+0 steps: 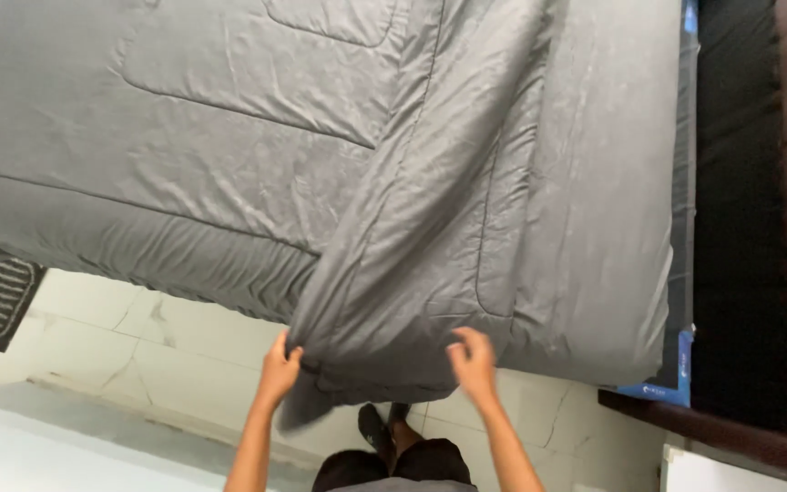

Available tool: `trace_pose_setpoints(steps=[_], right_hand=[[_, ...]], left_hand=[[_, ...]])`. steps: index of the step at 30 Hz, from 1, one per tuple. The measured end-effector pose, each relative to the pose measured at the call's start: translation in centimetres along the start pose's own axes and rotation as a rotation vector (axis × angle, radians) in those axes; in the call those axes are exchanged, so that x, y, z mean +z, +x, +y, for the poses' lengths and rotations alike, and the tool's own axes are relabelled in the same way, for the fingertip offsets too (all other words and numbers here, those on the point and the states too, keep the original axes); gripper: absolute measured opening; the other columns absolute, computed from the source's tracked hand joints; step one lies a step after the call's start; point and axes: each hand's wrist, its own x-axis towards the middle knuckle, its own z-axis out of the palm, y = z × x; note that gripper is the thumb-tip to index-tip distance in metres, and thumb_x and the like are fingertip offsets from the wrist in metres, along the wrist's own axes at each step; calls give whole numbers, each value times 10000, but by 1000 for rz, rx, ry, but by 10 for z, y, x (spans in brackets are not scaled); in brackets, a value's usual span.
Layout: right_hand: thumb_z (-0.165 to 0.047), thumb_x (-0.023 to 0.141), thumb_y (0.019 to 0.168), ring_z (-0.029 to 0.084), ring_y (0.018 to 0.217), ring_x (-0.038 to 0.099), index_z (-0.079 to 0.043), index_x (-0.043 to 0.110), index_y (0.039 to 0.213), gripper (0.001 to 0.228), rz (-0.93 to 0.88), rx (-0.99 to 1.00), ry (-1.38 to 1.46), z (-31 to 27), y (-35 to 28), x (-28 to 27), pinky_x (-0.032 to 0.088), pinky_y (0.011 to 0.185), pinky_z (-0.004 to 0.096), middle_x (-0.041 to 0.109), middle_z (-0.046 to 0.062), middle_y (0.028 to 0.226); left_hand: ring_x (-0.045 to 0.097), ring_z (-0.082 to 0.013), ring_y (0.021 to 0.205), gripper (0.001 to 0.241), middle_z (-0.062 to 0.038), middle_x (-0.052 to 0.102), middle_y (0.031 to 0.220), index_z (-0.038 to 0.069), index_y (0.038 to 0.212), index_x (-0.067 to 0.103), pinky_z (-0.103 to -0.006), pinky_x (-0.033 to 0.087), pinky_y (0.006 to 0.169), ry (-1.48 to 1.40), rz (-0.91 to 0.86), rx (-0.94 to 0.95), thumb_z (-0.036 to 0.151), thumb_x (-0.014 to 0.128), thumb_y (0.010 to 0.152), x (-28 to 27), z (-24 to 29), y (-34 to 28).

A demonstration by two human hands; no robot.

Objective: The person uses a traditional broom to dust a mattress and two pillows on a desk in a bedroom. They walk around the bed to reach different sides, then move to the desk to dust the pillows before placing them back.

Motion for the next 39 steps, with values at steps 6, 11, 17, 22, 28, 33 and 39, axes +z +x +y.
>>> trace_pose_setpoints(steps=[6, 11, 17, 22, 28, 33, 39], right_hand=[[-268, 868, 801, 317, 1222, 556, 7, 533, 1357, 705, 277, 442, -166, 153, 23, -9, 454, 1030, 422, 561, 190, 1337], [-279, 898, 757, 259, 1000, 616, -17, 572, 1288, 675, 259, 526, -200, 120, 32, -22, 502, 884, 393, 634, 146, 1127], [-239, 757, 926, 95, 727, 524, 18, 692, 1043, 289, 83, 366, 96, 64, -8, -54, 455, 650, 289, 655, -12, 785], [-241, 788, 1015, 165, 751, 418, 55, 679, 1066, 319, 156, 389, -47, 97, -42, -23, 385, 666, 356, 514, 73, 755], [-219, 815, 763, 261, 758, 680, 41, 530, 1342, 696, 214, 386, -316, 110, -103, 3, 540, 708, 423, 658, 138, 1002], [-280, 717, 915, 249, 822, 741, -62, 711, 1226, 380, -131, 601, -226, 84, -129, 45, 588, 772, 372, 775, 135, 969], [-234, 706, 921, 183, 884, 738, -69, 694, 1232, 352, -281, 404, -147, -54, -71, 130, 579, 790, 325, 774, 90, 1006]], left_hand=[[718, -369, 1034, 476, -241, 735, 1110, 11, 1269, 609, -433, 538, 887, 6, 37, -111, 241, 708, 864, -27, 51, 9], [727, -386, 983, 560, -243, 739, 1036, 27, 1196, 640, -450, 551, 844, 127, 25, -115, 402, 805, 814, -16, 64, 13], [702, -444, 926, 374, -227, 731, 936, 91, 1175, 684, -522, 529, 791, 369, 130, -80, 402, 708, 969, -68, 111, 10], [674, -410, 1016, 331, -188, 719, 1060, 98, 1224, 643, -508, 518, 844, 416, 87, -14, 314, 681, 976, -67, 39, 46], [611, -385, 1152, 464, -173, 645, 1273, 86, 1367, 551, -491, 488, 926, 266, 21, 50, 194, 661, 929, -80, 22, 52], [675, -314, 1098, 381, -135, 701, 1202, 98, 1296, 600, -441, 520, 938, 125, -90, 64, 180, 662, 929, -116, 25, 39], [735, -227, 1077, 291, -85, 776, 1123, 90, 1225, 655, -372, 547, 940, -118, -222, 60, 160, 642, 943, -206, 53, 31]])
